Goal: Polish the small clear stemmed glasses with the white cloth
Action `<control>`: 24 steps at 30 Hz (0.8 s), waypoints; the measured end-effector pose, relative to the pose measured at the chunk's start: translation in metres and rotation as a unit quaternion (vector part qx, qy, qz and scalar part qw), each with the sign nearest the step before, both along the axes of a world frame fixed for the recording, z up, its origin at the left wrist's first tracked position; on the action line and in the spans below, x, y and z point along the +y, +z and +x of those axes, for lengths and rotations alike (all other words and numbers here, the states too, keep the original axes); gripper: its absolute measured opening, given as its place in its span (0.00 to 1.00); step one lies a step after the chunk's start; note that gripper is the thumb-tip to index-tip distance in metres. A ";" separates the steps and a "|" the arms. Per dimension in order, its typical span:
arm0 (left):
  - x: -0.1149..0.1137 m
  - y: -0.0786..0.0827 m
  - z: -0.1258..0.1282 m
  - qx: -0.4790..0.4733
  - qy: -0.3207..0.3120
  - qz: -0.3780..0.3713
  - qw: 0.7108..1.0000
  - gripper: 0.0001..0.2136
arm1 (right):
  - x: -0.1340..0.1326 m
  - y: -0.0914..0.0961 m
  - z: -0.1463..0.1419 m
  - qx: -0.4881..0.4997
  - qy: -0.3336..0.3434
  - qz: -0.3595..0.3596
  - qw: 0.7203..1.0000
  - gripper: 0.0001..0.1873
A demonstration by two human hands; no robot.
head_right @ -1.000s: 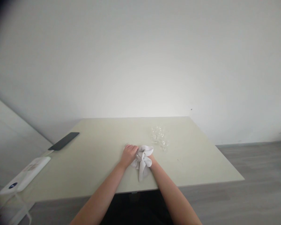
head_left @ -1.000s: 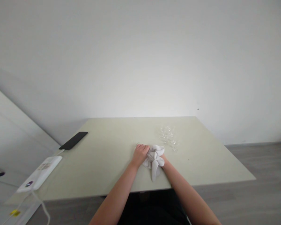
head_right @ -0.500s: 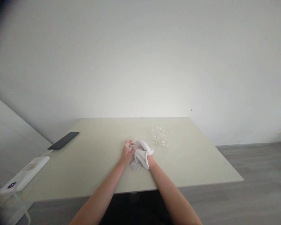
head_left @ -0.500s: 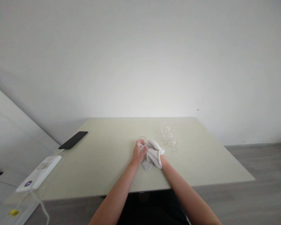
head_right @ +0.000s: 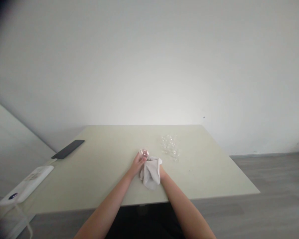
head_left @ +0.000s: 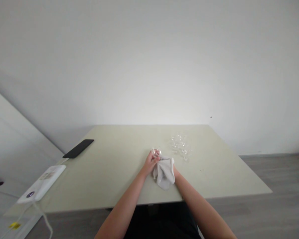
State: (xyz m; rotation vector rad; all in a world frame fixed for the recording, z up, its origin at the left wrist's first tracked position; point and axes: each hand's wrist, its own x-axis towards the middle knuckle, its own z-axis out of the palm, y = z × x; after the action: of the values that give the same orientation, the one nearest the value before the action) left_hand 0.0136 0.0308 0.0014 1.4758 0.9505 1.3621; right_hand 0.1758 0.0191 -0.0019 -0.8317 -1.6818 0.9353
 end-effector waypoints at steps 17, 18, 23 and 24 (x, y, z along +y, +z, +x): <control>0.001 0.011 -0.002 -0.177 -0.025 -0.078 0.981 0.26 | 0.004 -0.002 -0.001 0.020 0.055 -0.013 0.998 0.12; 0.001 0.012 -0.002 -0.185 -0.038 -0.089 0.978 0.26 | 0.005 -0.002 -0.001 0.019 0.054 -0.010 0.998 0.12; 0.002 0.010 -0.002 -0.192 -0.040 -0.087 0.977 0.26 | 0.007 -0.007 0.001 0.005 0.054 -0.006 0.999 0.11; 0.002 0.009 -0.001 -0.184 -0.029 -0.081 0.979 0.26 | 0.006 -0.006 0.000 0.000 0.058 -0.005 0.998 0.12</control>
State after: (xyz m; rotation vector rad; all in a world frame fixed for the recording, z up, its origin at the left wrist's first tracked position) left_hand 0.0122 0.0333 0.0104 1.0724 0.7539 1.4165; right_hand 0.1757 0.0251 -0.0082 -0.7470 -1.7414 1.0234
